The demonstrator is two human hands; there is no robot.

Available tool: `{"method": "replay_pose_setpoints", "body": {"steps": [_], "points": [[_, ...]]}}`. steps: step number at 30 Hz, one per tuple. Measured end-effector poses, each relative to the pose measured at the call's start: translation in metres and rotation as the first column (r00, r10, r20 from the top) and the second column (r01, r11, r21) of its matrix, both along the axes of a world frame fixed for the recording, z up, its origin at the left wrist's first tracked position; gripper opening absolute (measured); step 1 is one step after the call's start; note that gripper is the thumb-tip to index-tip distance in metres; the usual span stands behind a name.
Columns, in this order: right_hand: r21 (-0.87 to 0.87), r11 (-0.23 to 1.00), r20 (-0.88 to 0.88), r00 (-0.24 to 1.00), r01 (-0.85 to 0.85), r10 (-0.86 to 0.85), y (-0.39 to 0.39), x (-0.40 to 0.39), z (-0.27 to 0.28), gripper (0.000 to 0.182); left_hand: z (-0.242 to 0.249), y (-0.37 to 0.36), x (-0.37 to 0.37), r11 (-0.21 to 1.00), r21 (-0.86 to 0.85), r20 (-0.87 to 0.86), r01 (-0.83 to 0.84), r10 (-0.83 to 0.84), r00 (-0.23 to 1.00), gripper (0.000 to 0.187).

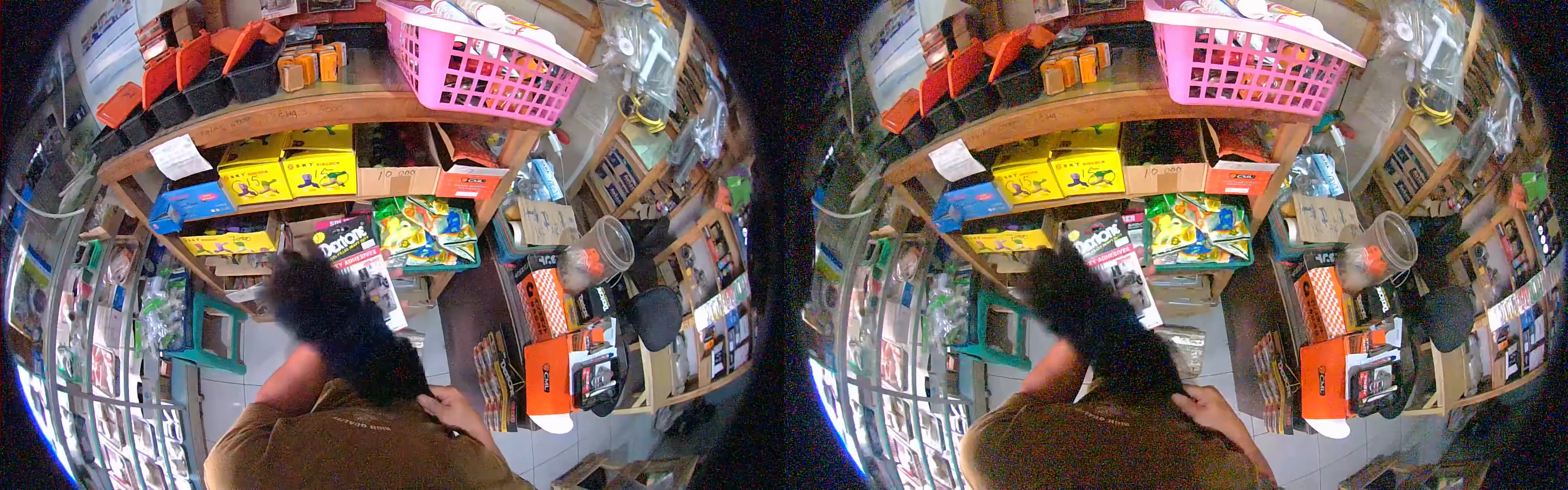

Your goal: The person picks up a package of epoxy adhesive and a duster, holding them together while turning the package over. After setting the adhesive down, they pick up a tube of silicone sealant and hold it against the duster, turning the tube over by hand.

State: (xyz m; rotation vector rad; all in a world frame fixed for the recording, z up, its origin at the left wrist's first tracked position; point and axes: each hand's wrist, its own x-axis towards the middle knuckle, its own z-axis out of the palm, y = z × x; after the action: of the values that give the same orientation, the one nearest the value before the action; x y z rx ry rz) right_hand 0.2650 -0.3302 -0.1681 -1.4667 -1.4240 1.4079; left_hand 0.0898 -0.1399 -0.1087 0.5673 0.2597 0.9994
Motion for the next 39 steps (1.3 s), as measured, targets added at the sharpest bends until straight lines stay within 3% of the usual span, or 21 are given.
{"method": "replay_pose_setpoints", "body": {"steps": [4, 5, 6, 8, 10, 12, 13, 17, 20, 21, 23, 26, 27, 29, 30, 32, 33, 34, 36, 37, 39], "points": [[-0.136, 0.979, -0.090, 0.982, 0.152, -0.165, 0.000, 0.001, -0.003, 0.030, -0.039, 0.022, -0.012, 0.985, 0.054, 0.559, 0.165, -0.167, 0.812, 0.071], [-0.127, 0.976, -0.111, 0.976, 0.174, -0.189, 0.000, 0.001, -0.005, 0.030, -0.048, 0.026, -0.014, 0.972, 0.081, 0.574, 0.221, -0.226, 0.787, 0.073], [-0.127, 0.977, -0.112, 0.976, 0.173, -0.188, 0.001, 0.000, -0.004, 0.030, 0.002, 0.005, 0.001, 0.990, -0.130, 0.234, -0.064, 0.093, 0.968, 0.070], [-0.003, 1.000, -0.028, 1.000, 0.015, -0.015, 0.001, 0.001, -0.001, 0.031, -0.008, 0.006, 0.001, 0.997, -0.071, 0.114, 0.036, -0.028, 0.993, 0.070], [-0.099, 0.986, -0.112, 0.983, 0.133, -0.144, 0.003, -0.003, 0.001, 0.031, -0.016, 0.012, 0.001, 0.991, 0.137, 0.237, 0.002, -0.035, 0.971, 0.078], [-0.202, 0.952, -0.179, 0.946, 0.232, -0.269, 0.003, -0.002, 0.002, 0.031, -0.035, 0.021, -0.008, 0.983, 0.061, 0.627, 0.175, -0.175, 0.759, 0.072], [-0.169, 0.971, -0.109, 0.976, 0.170, -0.190, 0.003, 0.002, 0.000, 0.031, -0.009, 0.010, 0.001, 0.979, -0.189, 0.309, -0.069, 0.126, 0.943, 0.074], [-0.031, 0.998, 0.031, 0.998, 0.059, -0.058, 0.001, 0.008, -0.005, 0.033, 0.002, 0.003, 0.003, 0.994, -0.112, 0.088, 0.013, -0.003, 0.996, 0.066], [-0.181, 0.957, -0.253, 0.930, 0.225, -0.267, 0.004, 0.001, 0.004, 0.034, -0.017, 0.016, -0.007, 0.996, -0.072, 0.522, 0.057, -0.011, 0.853, 0.065], [-0.177, 0.959, -0.251, 0.932, 0.222, -0.263, 0.004, 0.004, 0.003, 0.034, -0.007, 0.014, 0.000, 0.962, -0.195, 0.262, -0.191, 0.239, 0.935, 0.062], [-0.086, 0.996, -0.062, 0.998, 0.007, -0.012, 0.001, 0.010, -0.002, 0.032, -0.025, 0.024, 0.000, 0.993, -0.052, 0.099, -0.106, 0.111, 0.989, 0.060], [-0.070, 0.997, -0.020, 1.000, 0.022, -0.023, 0.002, 0.012, -0.001, 0.031, 0.008, 0.004, 0.003, 1.000, 0.021, -0.025, -0.018, 0.019, 1.000, 0.060], [-0.070, 0.997, -0.019, 1.000, 0.022, -0.024, 0.004, 0.010, 0.003, 0.031, 0.012, 0.005, 0.004, 0.993, -0.058, 0.094, -0.107, 0.112, 0.989, 0.061], [-0.235, 0.937, -0.350, 0.877, 0.258, -0.329, 0.008, 0.004, 0.010, 0.029, 0.014, 0.006, 0.005, 0.971, -0.145, 0.206, -0.191, 0.218, 0.954, 0.062], [-0.233, 0.939, -0.351, 0.879, 0.254, -0.324, 0.008, 0.006, 0.006, 0.029, 0.014, 0.006, 0.005, 0.988, -0.088, 0.233, -0.129, 0.146, 0.961, 0.063], [-0.038, 0.997, -0.026, 0.997, 0.068, -0.069, 0.003, 0.010, -0.006, 0.030, 0.012, 0.007, 0.004, 1.000, 0.029, 0.268, 0.000, -0.008, 0.963, 0.066], [0.103, 0.993, -0.062, 0.997, 0.056, -0.050, 0.004, 0.006, 0.002, 0.031, 0.009, 0.008, 0.004, 0.998, 0.048, 0.120, -0.038, 0.032, 0.992, 0.068], [0.102, 0.993, -0.063, 0.997, 0.059, -0.052, 0.004, 0.006, 0.000, 0.031, 0.008, 0.008, 0.004, 0.995, 0.071, -0.031, -0.065, 0.067, 0.997, 0.070], [-0.149, 0.972, -0.117, 0.972, 0.185, -0.203, 0.004, 0.008, -0.005, 0.031, 0.010, 0.006, 0.005, 0.999, 0.030, 0.335, 0.039, -0.047, 0.941, 0.071], [-0.152, 0.971, -0.118, 0.972, 0.184, -0.203, 0.003, 0.008, -0.002, 0.031, 0.008, 0.006, 0.005, 0.988, -0.126, 0.266, -0.092, 0.123, 0.956, 0.072], [-0.130, 0.980, -0.093, 0.982, 0.150, -0.162, 0.005, 0.009, 0.006, 0.031, -0.001, 0.010, 0.002, 0.995, -0.087, 0.266, -0.052, 0.074, 0.961, 0.067]]}}
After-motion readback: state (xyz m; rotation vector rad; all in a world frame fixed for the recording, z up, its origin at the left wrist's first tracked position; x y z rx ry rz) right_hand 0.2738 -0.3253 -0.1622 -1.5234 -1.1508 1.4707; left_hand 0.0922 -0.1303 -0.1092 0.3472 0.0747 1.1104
